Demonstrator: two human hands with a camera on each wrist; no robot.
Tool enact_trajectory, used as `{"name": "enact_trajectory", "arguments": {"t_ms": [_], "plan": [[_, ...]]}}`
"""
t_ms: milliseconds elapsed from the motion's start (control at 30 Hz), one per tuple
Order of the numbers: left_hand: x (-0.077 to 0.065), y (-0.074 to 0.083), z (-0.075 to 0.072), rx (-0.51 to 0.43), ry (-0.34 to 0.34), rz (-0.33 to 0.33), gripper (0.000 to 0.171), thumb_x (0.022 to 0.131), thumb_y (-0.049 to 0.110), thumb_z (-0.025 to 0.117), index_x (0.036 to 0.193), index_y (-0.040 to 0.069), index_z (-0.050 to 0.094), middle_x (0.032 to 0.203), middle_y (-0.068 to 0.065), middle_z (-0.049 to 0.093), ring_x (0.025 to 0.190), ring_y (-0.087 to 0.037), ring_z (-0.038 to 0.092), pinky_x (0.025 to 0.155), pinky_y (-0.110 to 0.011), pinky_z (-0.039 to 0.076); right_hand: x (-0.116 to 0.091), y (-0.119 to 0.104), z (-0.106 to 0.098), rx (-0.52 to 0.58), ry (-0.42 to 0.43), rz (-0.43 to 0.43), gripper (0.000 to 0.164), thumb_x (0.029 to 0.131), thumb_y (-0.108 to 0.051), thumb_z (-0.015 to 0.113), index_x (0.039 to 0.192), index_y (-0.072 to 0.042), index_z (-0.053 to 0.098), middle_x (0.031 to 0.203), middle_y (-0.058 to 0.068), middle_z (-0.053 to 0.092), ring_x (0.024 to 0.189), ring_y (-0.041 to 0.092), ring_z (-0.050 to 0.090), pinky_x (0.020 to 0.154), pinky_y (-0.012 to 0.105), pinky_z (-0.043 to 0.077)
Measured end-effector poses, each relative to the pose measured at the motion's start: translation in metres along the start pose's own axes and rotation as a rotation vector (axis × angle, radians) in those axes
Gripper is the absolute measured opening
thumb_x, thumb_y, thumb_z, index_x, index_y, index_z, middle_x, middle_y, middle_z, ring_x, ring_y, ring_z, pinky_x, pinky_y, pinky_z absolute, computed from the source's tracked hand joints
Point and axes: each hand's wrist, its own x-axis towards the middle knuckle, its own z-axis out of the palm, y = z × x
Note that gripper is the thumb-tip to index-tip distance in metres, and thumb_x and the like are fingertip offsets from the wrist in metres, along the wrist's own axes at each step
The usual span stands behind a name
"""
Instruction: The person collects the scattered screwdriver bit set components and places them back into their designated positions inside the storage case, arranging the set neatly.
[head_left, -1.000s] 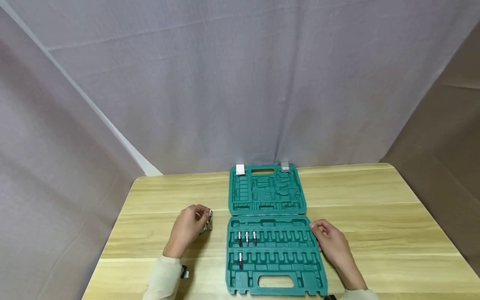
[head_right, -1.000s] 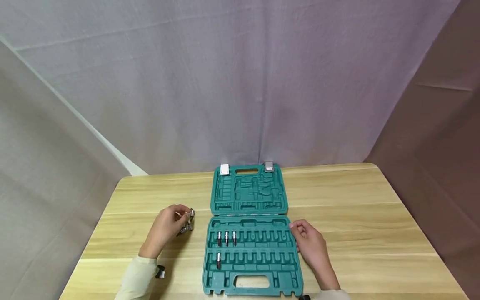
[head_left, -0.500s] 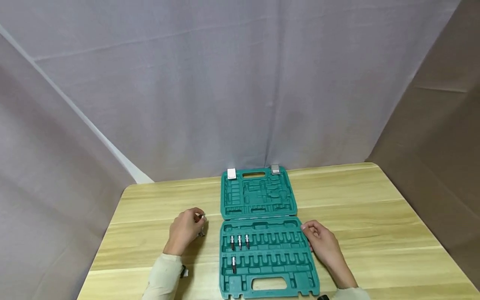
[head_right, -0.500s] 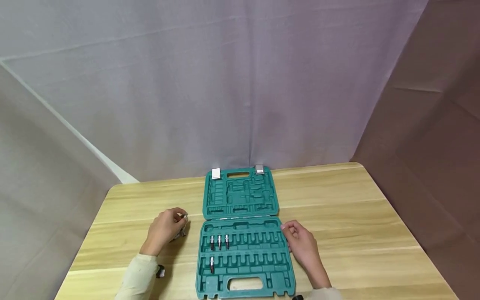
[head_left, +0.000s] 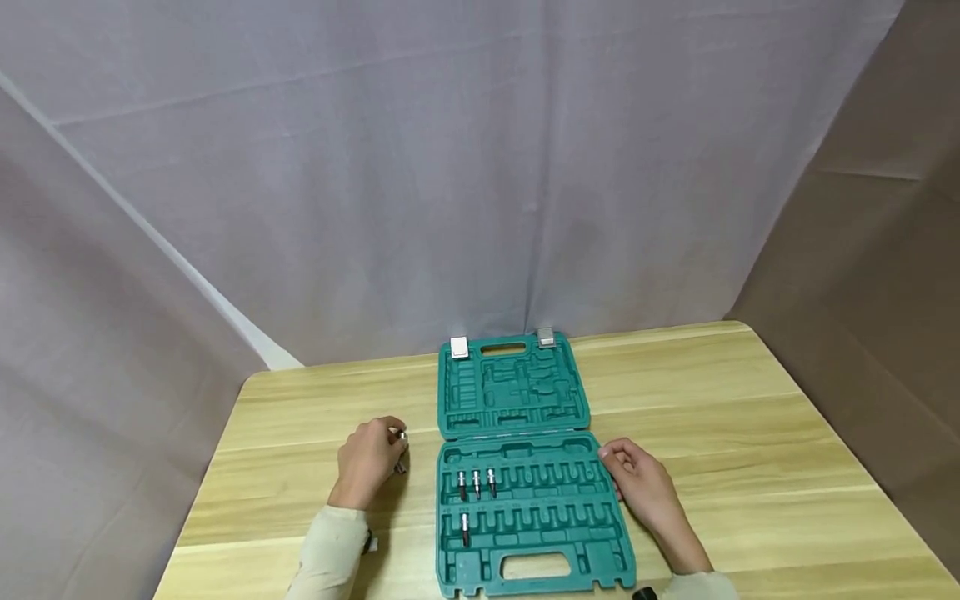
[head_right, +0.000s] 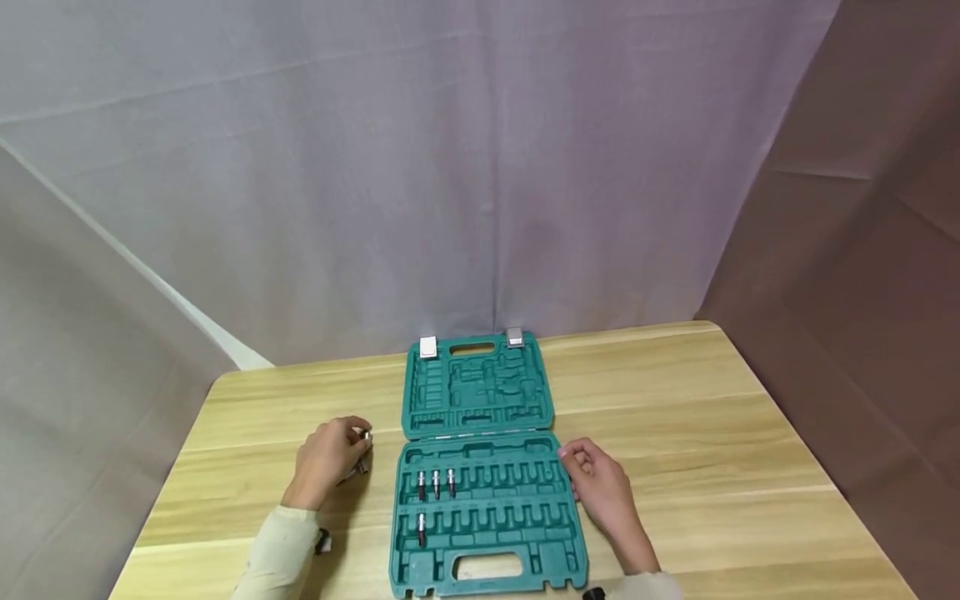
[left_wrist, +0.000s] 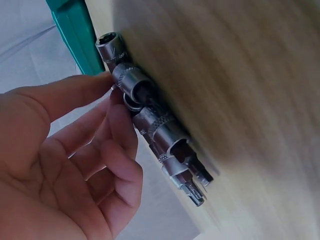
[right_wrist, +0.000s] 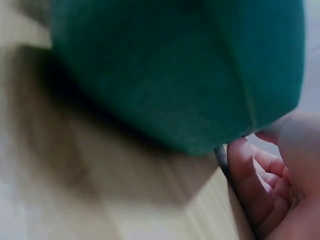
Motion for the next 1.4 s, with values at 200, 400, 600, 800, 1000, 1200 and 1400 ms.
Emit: {"name": "enact_trajectory", "arguments": {"t_ms": [200, 400, 600, 800, 1000, 1200, 1400], "plan": [[0.001, 0.001, 0.003, 0.017, 0.007, -0.004, 0.020, 0.092, 0.016, 0.080, 0.112, 0.013, 0.080, 0.088, 0.001, 0.077, 0.061, -0.014, 0.060, 0.049, -0.033, 0.044, 0.000, 0.005, -0.001, -0.008, 0.003, 0.004, 0.034, 0.110, -0.036, 0.059, 0.120, -0.005, 0.069, 0.084, 0.003, 0.065, 0.063, 0.015, 0.062, 0.065, 0.027, 0.051], [0.001, 0.002, 0.008, -0.035, 0.033, 0.016, 0.007, 0.093, 0.015, 0.081, 0.099, 0.014, 0.079, 0.080, 0.005, 0.074, 0.058, -0.010, 0.061, 0.049, -0.033, 0.044, -0.001, 0.007, -0.003, -0.024, 0.008, 0.012, 0.037, 0.109, -0.039, 0.059, 0.122, -0.006, 0.069, 0.084, 0.002, 0.065, 0.063, 0.015, 0.062, 0.067, 0.027, 0.049], [0.000, 0.003, 0.009, -0.013, 0.044, 0.023, 0.003, 0.095, 0.016, 0.078, 0.097, 0.017, 0.078, 0.079, 0.006, 0.073, 0.058, -0.011, 0.059, 0.048, -0.033, 0.043, 0.000, 0.006, -0.003, -0.019, 0.006, -0.006, 0.037, 0.109, -0.039, 0.059, 0.122, -0.006, 0.069, 0.081, 0.002, 0.064, 0.062, 0.015, 0.061, 0.067, 0.027, 0.049], [-0.001, 0.002, 0.009, 0.021, 0.034, 0.028, 0.006, 0.096, 0.016, 0.075, 0.100, 0.017, 0.080, 0.081, 0.005, 0.073, 0.056, -0.013, 0.055, 0.047, -0.032, 0.042, 0.002, 0.003, 0.000, -0.004, 0.008, -0.018, 0.032, 0.110, -0.034, 0.059, 0.119, -0.005, 0.069, 0.083, 0.003, 0.065, 0.061, 0.015, 0.061, 0.064, 0.027, 0.050], [-0.002, 0.001, 0.011, 0.013, 0.045, 0.036, 0.004, 0.096, 0.014, 0.076, 0.099, 0.016, 0.079, 0.079, 0.005, 0.072, 0.054, -0.011, 0.054, 0.046, -0.031, 0.043, 0.001, 0.002, 0.003, -0.005, -0.002, -0.014, 0.031, 0.110, -0.034, 0.059, 0.119, -0.005, 0.069, 0.085, 0.003, 0.066, 0.062, 0.015, 0.062, 0.064, 0.027, 0.051], [-0.003, 0.001, 0.008, -0.073, 0.052, 0.056, 0.005, 0.097, 0.014, 0.073, 0.094, 0.016, 0.077, 0.076, 0.006, 0.069, 0.053, -0.011, 0.057, 0.049, -0.032, 0.045, 0.001, 0.001, 0.002, -0.019, 0.003, -0.024, 0.030, 0.110, -0.032, 0.059, 0.119, -0.005, 0.069, 0.084, 0.003, 0.065, 0.062, 0.015, 0.062, 0.064, 0.027, 0.050], [-0.006, 0.002, 0.001, -0.166, 0.037, 0.052, 0.004, 0.098, 0.016, 0.074, 0.097, 0.012, 0.075, 0.074, 0.005, 0.068, 0.052, -0.011, 0.057, 0.047, -0.032, 0.044, 0.000, -0.001, 0.001, -0.025, 0.003, -0.028, 0.030, 0.110, -0.032, 0.059, 0.119, -0.005, 0.069, 0.084, 0.003, 0.066, 0.062, 0.015, 0.062, 0.065, 0.027, 0.050]]}}
